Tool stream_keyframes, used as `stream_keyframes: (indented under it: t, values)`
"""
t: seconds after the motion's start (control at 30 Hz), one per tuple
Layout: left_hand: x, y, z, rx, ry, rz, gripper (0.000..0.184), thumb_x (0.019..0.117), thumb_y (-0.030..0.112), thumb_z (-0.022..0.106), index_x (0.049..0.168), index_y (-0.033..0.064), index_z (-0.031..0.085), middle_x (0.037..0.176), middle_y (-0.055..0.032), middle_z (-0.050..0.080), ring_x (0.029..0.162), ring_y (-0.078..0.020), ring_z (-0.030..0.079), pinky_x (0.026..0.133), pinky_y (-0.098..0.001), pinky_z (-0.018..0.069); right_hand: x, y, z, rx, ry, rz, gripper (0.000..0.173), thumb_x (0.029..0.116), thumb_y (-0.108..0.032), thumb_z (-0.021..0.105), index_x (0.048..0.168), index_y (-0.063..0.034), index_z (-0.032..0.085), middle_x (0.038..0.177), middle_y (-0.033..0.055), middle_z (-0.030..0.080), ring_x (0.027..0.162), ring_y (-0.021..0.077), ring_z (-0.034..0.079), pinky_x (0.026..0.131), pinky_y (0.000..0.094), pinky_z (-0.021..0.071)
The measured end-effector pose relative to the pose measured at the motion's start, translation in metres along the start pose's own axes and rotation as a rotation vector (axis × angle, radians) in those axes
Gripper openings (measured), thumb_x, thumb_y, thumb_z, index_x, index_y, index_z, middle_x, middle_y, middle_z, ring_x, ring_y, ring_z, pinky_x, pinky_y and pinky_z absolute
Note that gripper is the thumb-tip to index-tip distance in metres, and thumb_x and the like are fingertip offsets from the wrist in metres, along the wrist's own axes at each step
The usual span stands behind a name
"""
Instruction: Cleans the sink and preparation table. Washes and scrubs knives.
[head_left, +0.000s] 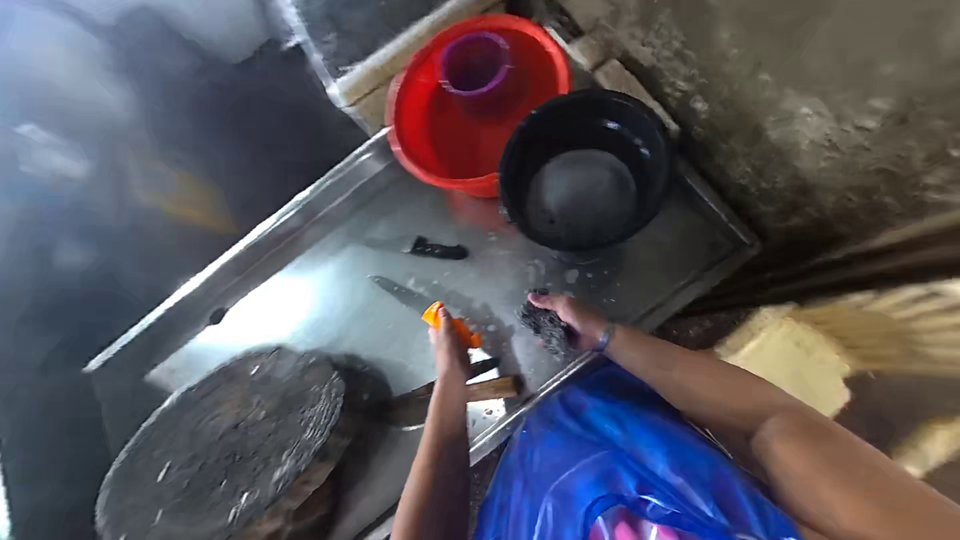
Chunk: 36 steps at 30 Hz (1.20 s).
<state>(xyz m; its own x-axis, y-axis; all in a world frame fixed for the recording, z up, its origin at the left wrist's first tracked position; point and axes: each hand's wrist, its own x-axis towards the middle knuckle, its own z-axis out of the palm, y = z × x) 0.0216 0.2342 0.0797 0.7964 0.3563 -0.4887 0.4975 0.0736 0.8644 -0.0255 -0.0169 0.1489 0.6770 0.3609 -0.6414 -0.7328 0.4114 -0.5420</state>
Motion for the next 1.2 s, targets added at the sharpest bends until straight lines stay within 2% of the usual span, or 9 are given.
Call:
stream_keyframes:
  t: [0.13,0.2,0.33,0.57,0.7,0.83,1.0,1.1,1.2]
  values:
    - [0.031,-0.012,0.009,0.143,-0.006,0.017,0.038,0.0972,0.026,0.069,0.127,0.007,0.055,0.069,-0.0006,0.055,0.051,-0.0112,0.054,0.05,-0.0332,0.0524,0.003,0.024,-0.046,-0.158,0.07,-0.139,0.042,0.0963,-0.01,0.064,0.136,-0.0072,0.053,0.104,0.0122,0.065,0.085,0.0204,0.066,0.073,0.0402,0.0588]
    - [0.046,-0.008,0.014,0.248,0.043,0.004,0.035,0.0978,0.027,0.068,0.12,0.004,0.055,0.073,-0.0025,0.055,0.055,-0.0124,0.054,0.055,-0.0343,0.0527,0.005,0.036,-0.059,-0.679,0.177,-0.362,0.051,0.0901,-0.004,0.07,0.139,-0.0025,0.059,0.126,0.0168,0.067,0.113,0.0268,0.066,0.098,0.0476,0.0547]
    - [0.045,0.036,0.043,0.235,-0.064,-0.014,0.053,0.11,0.042,0.042,0.148,0.0051,0.042,0.13,-0.0138,0.06,0.105,-0.0203,0.064,0.09,-0.04,0.0556,0.003,0.052,-0.101,-1.384,0.245,-0.597,0.044,0.0852,-0.003,0.073,0.126,-0.0201,0.071,0.142,0.0149,0.058,0.129,0.0385,0.055,0.101,0.0617,0.049]
    - [0.005,0.025,-0.003,0.677,-0.128,0.218,0.049,0.1051,0.024,0.057,0.148,0.0026,0.046,0.14,-0.0228,0.058,0.121,-0.0336,0.062,0.1,-0.0525,0.0522,0.015,0.051,-0.119,-1.446,0.156,-0.494,0.035,0.0931,-0.009,0.064,0.127,-0.0153,0.072,0.134,0.0167,0.062,0.123,0.0368,0.06,0.103,0.0575,0.0504]
    - [-0.063,-0.046,-0.048,0.833,0.044,0.315,0.042,0.0995,0.023,0.061,0.137,0.0039,0.057,0.127,-0.0214,0.063,0.11,-0.0334,0.066,0.094,-0.053,0.0555,-0.036,0.018,-0.093,-1.285,0.057,-0.953,0.028,0.0935,-0.015,0.061,0.117,-0.0097,0.074,0.124,0.0132,0.067,0.113,0.0248,0.066,0.097,0.044,0.0573]
    - [-0.117,-0.097,-0.057,0.673,0.198,0.151,0.056,0.0919,0.021,0.069,0.136,-0.0074,0.05,0.126,-0.028,0.061,0.113,-0.035,0.063,0.099,-0.0478,0.0529,-0.057,-0.101,-0.077,-1.337,0.265,-1.395,0.034,0.0958,-0.019,0.065,0.123,0.0006,0.066,0.13,0.0242,0.062,0.124,0.0352,0.06,0.105,0.0472,0.051]
    - [-0.112,-0.074,-0.027,0.551,0.37,-0.262,0.084,0.0843,0.037,0.08,0.146,-0.004,0.04,0.147,-0.035,0.043,0.137,-0.0492,0.044,0.111,-0.0601,0.0408,0.027,-0.206,-0.073,-2.032,0.311,-0.357,0.035,0.0947,-0.003,0.066,0.127,0.0105,0.061,0.132,0.0441,0.051,0.121,0.0652,0.051,0.092,0.0823,0.0409]
    - [-0.087,-0.074,-0.017,0.445,0.487,-0.553,0.118,0.0731,0.046,0.087,0.157,0.0,0.018,0.156,-0.0342,0.031,0.141,-0.0478,0.039,0.11,-0.0582,0.0428,0.094,-0.193,-0.128,-2.353,0.04,0.11,0.026,0.0914,-0.008,0.074,0.114,0.003,0.068,0.114,0.0283,0.067,0.109,0.0476,0.064,0.09,0.0682,0.0493]
    - [-0.081,-0.077,-0.02,0.4,0.519,-0.526,0.12,0.0688,0.032,0.09,0.156,0.0003,0.014,0.142,-0.0322,0.048,0.128,-0.044,0.055,0.102,-0.0571,0.0501,0.086,-0.199,-0.121,-2.372,0.06,0.237,0.034,0.0927,-0.008,0.072,0.122,0.0077,0.064,0.12,0.0332,0.065,0.116,0.0521,0.062,0.094,0.0722,0.0459]
